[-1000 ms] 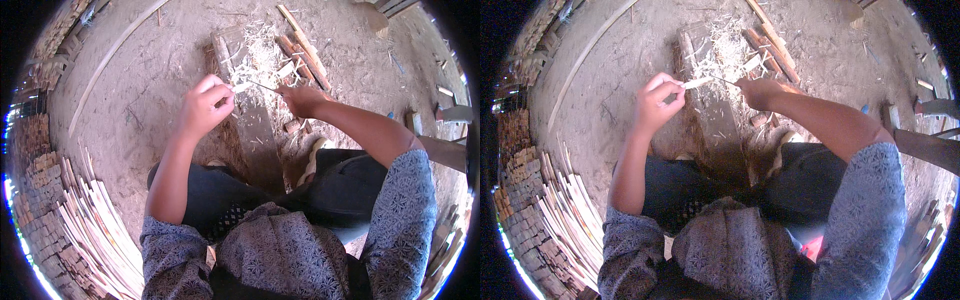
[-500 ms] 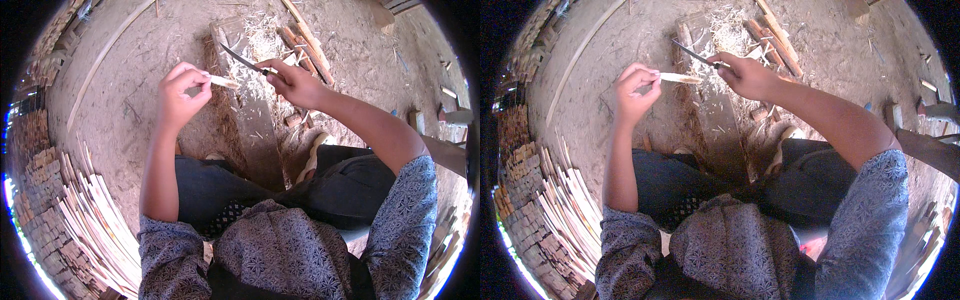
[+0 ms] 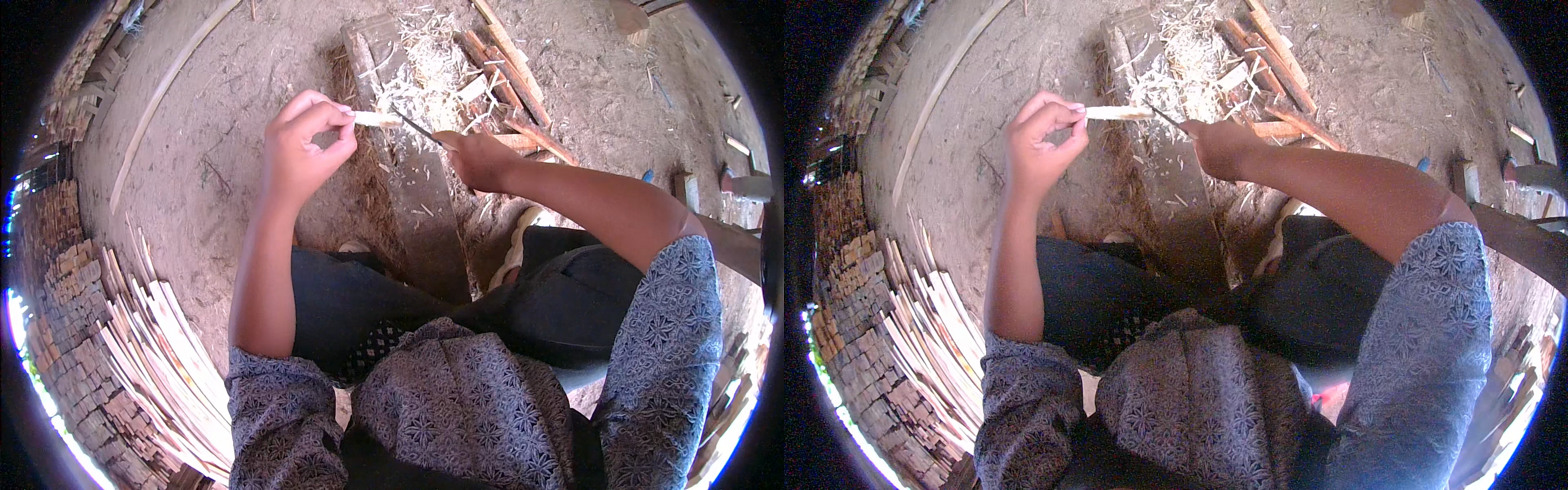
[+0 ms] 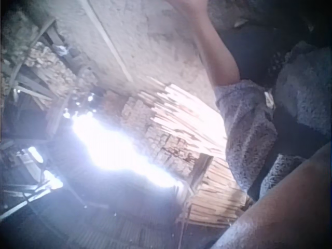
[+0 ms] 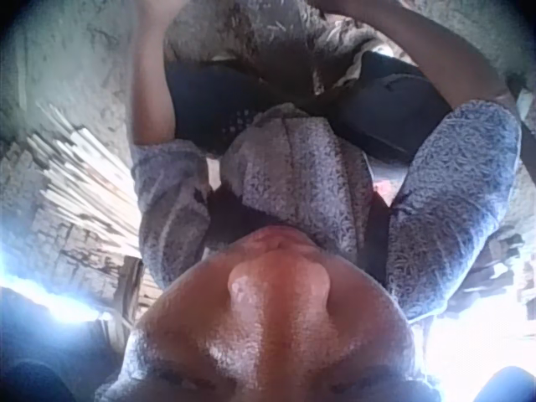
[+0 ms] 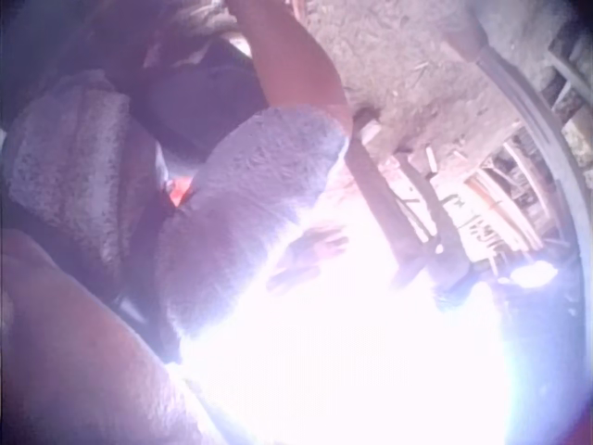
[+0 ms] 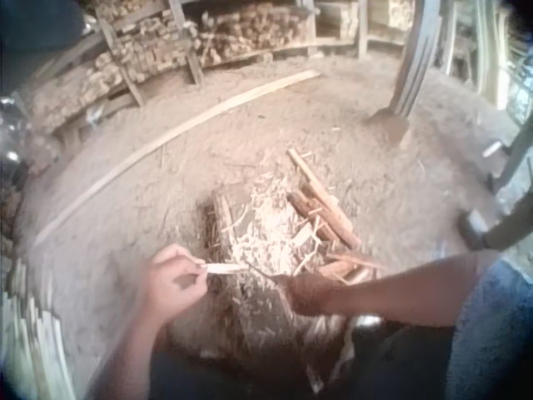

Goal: The person sits on the ground and uses a curved knife to shave and shape a small piece of wood held against a wooden block. They repeatedly scrape the wood to remove thin shavings, rotating the piece to work different sides.

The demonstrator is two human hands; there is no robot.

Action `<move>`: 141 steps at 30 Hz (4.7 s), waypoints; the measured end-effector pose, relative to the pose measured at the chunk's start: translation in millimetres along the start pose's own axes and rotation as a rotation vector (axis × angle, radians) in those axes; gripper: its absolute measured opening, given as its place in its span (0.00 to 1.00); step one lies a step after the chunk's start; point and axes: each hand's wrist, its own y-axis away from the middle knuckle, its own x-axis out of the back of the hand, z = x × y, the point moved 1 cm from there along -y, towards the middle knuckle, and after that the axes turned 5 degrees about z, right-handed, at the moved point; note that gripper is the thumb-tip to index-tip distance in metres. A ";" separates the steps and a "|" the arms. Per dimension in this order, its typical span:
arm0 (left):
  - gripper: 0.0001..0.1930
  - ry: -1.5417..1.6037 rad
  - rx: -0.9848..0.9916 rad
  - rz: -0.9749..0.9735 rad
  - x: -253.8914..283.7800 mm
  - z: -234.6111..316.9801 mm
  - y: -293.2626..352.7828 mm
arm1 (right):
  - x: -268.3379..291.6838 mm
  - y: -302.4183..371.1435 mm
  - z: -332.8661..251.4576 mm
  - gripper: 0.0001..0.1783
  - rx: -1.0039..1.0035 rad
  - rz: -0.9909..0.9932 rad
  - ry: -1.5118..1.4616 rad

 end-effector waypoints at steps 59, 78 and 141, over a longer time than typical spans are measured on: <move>0.05 -0.068 -0.010 -0.098 7.5 7.1 12.0 | 23.0 -20.0 0.0 0.25 0.289 0.220 -0.198; 0.04 -0.107 0.041 -0.163 8.9 14.2 14.8 | 46.1 -3.2 -7.6 0.24 0.286 0.277 -0.423; 0.07 0.122 0.132 0.448 43.3 -22.0 -10.2 | -8.2 -72.3 80.2 0.23 -0.037 -0.065 0.341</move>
